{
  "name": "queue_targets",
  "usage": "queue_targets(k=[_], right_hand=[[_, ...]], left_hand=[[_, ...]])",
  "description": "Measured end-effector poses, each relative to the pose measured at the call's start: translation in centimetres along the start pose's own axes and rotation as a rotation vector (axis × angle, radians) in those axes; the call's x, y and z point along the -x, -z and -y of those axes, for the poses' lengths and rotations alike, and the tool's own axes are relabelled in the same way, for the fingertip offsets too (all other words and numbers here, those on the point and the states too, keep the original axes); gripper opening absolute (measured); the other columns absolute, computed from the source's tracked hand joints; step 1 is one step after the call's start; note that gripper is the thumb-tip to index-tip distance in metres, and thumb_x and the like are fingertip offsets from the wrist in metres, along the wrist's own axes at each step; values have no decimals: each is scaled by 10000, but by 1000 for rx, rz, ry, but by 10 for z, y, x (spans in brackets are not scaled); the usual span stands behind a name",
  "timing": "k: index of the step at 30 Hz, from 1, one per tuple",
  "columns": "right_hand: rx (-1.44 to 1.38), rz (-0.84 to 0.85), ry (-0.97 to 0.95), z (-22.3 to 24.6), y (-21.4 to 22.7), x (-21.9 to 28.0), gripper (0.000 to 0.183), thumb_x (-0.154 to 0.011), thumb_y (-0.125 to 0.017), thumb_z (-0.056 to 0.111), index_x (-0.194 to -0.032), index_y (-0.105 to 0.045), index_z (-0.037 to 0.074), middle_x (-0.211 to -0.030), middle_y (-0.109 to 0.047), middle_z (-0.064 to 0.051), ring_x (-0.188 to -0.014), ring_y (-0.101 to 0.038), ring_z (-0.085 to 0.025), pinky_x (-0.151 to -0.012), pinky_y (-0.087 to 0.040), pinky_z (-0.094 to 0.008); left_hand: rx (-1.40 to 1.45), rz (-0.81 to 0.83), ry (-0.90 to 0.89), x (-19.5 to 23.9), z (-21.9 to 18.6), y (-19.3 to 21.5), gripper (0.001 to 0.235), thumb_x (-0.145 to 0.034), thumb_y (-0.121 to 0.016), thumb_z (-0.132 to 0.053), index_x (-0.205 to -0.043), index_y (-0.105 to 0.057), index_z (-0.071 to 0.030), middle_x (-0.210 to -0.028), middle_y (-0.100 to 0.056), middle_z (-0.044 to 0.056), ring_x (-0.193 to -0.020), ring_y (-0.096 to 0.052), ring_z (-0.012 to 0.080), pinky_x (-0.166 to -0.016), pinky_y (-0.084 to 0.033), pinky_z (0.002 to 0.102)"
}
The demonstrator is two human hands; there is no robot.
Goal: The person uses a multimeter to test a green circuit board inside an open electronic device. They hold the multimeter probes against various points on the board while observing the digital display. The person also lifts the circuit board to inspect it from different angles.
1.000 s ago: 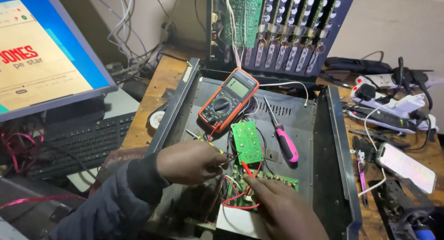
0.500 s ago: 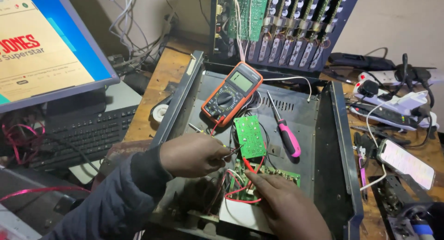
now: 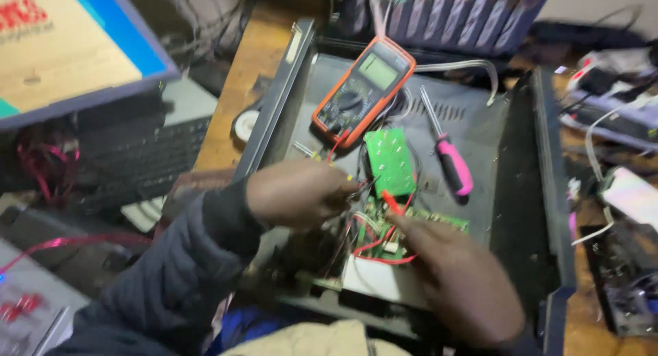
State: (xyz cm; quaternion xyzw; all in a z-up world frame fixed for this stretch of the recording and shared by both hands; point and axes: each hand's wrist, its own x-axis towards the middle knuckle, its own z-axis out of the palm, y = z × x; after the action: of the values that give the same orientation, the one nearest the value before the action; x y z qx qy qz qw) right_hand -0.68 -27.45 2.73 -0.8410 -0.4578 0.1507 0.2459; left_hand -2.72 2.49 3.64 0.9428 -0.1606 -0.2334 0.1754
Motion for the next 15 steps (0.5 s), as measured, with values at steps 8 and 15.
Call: queue_targets(k=[8, 15], right_hand=[[321, -324, -206, 11, 7, 3, 528, -919, -740, 179, -1416, -744, 356, -1166, -828, 49, -1004, -780, -191, -712, -551, -371], [331, -482, -219, 39, 33, 1, 365, -1006, -718, 79, -1341, -789, 206, -1164, -827, -30, -943, -772, -221, -754, -530, -343]], left_hand=[[-240, -226, -59, 30, -8, 26, 398, -814, -594, 42, -1117, -775, -142, -936, -731, 104, -801, -726, 379, -613, -593, 576], [-208, -600, -464, -44, 42, 52, 277, -882, -586, 49, -1042, -767, -87, -973, -703, 123, -839, -684, 402, -613, -512, 557]])
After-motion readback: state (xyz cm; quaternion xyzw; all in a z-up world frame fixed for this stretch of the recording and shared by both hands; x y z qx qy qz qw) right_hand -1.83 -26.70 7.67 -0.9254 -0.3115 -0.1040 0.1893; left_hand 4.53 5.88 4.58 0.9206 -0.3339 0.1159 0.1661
